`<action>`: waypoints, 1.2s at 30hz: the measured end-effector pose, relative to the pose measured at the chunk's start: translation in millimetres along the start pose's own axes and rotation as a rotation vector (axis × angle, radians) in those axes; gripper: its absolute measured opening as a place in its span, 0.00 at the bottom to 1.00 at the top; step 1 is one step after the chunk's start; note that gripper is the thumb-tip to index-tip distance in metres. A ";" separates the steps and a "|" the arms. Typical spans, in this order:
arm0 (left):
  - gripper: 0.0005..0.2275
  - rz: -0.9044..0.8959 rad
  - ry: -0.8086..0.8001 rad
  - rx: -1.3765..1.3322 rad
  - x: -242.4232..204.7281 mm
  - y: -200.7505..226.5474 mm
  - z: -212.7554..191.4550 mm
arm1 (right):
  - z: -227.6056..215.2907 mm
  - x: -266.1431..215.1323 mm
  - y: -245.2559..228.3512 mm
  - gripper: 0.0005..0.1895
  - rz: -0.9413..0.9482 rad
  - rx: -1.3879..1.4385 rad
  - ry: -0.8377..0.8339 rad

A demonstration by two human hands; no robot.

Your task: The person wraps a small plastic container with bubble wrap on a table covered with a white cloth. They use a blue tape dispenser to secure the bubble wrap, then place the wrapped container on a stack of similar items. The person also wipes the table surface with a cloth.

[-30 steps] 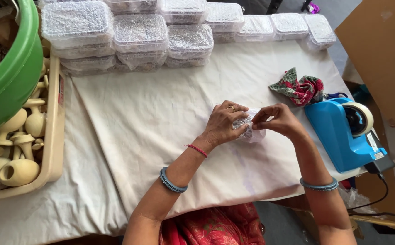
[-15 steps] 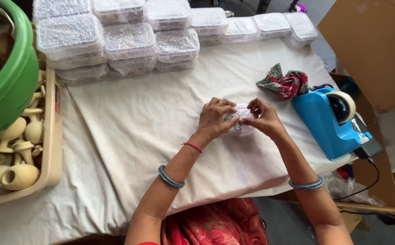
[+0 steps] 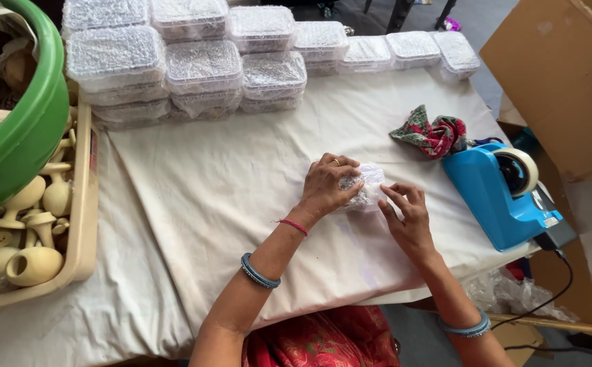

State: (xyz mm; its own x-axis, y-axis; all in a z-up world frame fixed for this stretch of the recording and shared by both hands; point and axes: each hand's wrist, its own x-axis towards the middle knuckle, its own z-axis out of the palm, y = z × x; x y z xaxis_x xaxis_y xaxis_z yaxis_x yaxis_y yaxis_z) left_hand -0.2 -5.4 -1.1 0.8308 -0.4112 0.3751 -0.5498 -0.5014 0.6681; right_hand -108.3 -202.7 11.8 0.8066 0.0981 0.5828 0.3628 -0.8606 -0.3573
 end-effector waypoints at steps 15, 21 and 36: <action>0.11 0.054 0.010 -0.056 -1.1 -4.1 -2.5 | 6.4 42.3 42.5 0.04 0.130 0.240 -0.224; 0.11 0.042 0.003 -0.060 -0.1 -3.9 -4.0 | 8.7 61.7 50.4 0.09 0.378 0.231 -0.539; 0.11 -0.080 0.150 -0.004 -5.7 8.0 -5.0 | 17.5 47.2 54.3 0.37 0.757 0.616 -0.039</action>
State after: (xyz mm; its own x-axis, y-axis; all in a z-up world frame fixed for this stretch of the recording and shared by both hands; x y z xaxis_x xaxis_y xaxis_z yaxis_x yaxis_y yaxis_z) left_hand -8.8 -3.2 5.3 0.8756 -0.2514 0.4124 -0.4813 -0.5249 0.7020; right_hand -42.4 -236.1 7.1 0.9377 -0.3467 0.0219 -0.0857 -0.2918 -0.9526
